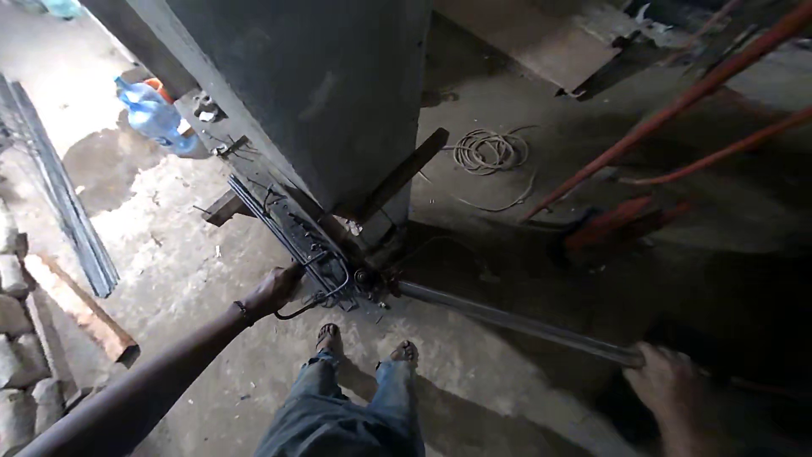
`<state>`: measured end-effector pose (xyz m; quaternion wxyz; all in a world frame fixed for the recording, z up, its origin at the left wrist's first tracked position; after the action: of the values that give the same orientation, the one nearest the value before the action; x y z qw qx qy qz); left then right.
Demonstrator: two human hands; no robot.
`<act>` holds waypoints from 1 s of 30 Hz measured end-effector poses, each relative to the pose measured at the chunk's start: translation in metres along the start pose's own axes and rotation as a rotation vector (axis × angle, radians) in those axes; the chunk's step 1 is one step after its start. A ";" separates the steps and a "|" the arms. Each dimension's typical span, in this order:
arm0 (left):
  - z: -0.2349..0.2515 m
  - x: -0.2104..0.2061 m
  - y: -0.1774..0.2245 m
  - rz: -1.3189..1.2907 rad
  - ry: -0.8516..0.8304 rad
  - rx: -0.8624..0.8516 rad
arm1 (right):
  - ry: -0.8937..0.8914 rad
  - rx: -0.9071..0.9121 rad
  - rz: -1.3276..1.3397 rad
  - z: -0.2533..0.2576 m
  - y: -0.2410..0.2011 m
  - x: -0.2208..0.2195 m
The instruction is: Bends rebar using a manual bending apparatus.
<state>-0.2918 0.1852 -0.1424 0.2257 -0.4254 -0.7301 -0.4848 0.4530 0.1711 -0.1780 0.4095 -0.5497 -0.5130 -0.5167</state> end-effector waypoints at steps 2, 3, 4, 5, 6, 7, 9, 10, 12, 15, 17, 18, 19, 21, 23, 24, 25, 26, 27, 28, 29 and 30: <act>0.002 0.008 0.002 0.028 0.031 0.056 | 0.086 -0.024 0.005 -0.041 0.003 -0.008; 0.002 0.011 0.000 0.017 0.088 0.032 | 0.118 -0.046 0.018 -0.059 0.001 -0.008; -0.001 0.012 -0.001 0.000 0.176 -0.013 | 0.151 -0.066 0.028 -0.071 -0.001 -0.003; -0.006 0.011 -0.001 -0.006 0.282 -0.058 | 0.166 -0.084 0.040 -0.075 -0.004 0.004; -0.015 0.009 0.001 -0.004 0.369 -0.090 | 0.162 -0.104 0.054 -0.075 -0.006 0.008; -0.027 0.004 0.000 0.011 0.420 -0.140 | 0.139 -0.127 0.064 -0.078 -0.008 0.007; -0.047 -0.009 -0.001 0.076 0.438 -0.324 | 0.105 -0.203 0.055 -0.085 -0.011 0.003; -0.053 -0.016 -0.001 0.105 0.403 -0.416 | 0.110 -0.238 0.050 -0.088 -0.010 0.004; -0.058 -0.033 -0.005 0.128 0.295 -0.542 | 0.110 -0.299 0.040 -0.103 -0.012 0.006; -0.058 -0.036 -0.009 0.172 0.274 -0.609 | 0.096 -0.394 0.059 -0.158 -0.027 0.000; -0.055 -0.035 -0.005 0.191 0.311 -0.628 | 0.100 -0.486 0.097 -0.214 -0.042 -0.008; -0.055 -0.035 -0.004 0.184 0.313 -0.631 | 0.100 -0.537 0.113 -0.243 -0.052 -0.011; -0.054 -0.035 -0.003 0.180 0.291 -0.614 | 0.106 -0.593 0.127 -0.274 -0.065 -0.014; -0.052 -0.035 -0.001 0.174 0.187 -0.534 | 0.106 -0.712 0.158 -0.333 -0.101 -0.016; -0.052 -0.034 0.001 0.172 0.097 -0.468 | 0.095 -0.856 0.225 -0.386 -0.144 -0.020; -0.051 -0.034 0.003 0.172 0.070 -0.447 | 0.138 -0.905 0.264 -0.410 -0.162 -0.028; -0.050 -0.033 0.004 0.171 0.049 -0.433 | 0.199 -0.940 0.306 -0.433 -0.180 -0.035; -0.049 -0.032 0.005 0.173 0.035 -0.426 | 0.228 -0.955 0.291 -0.454 -0.194 -0.043; -0.049 -0.032 0.006 0.174 0.022 -0.424 | 0.192 -0.979 0.248 -0.473 -0.209 -0.047; -0.050 -0.031 0.006 0.180 0.010 -0.419 | 0.138 -1.012 0.184 -0.489 -0.225 -0.047; -0.050 -0.030 0.007 0.186 -0.004 -0.411 | 0.073 -1.053 0.107 -0.503 -0.243 -0.045; -0.050 -0.030 0.007 0.194 -0.009 -0.409 | 0.027 -1.094 0.057 -0.516 -0.263 -0.040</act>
<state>-0.2742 0.1298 -0.1396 0.1771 -0.5327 -0.5732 -0.5969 0.1192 -0.3038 -0.1708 0.0841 -0.6894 -0.1492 -0.7038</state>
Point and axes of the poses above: each hand's wrist, its own z-axis towards the middle knuckle, its own x-axis out of the back of the hand, y = z × x, the point moved 6 cm from there along z, towards the middle knuckle, and after that the axes turned 10 degrees about -z, right-handed, at the moved point
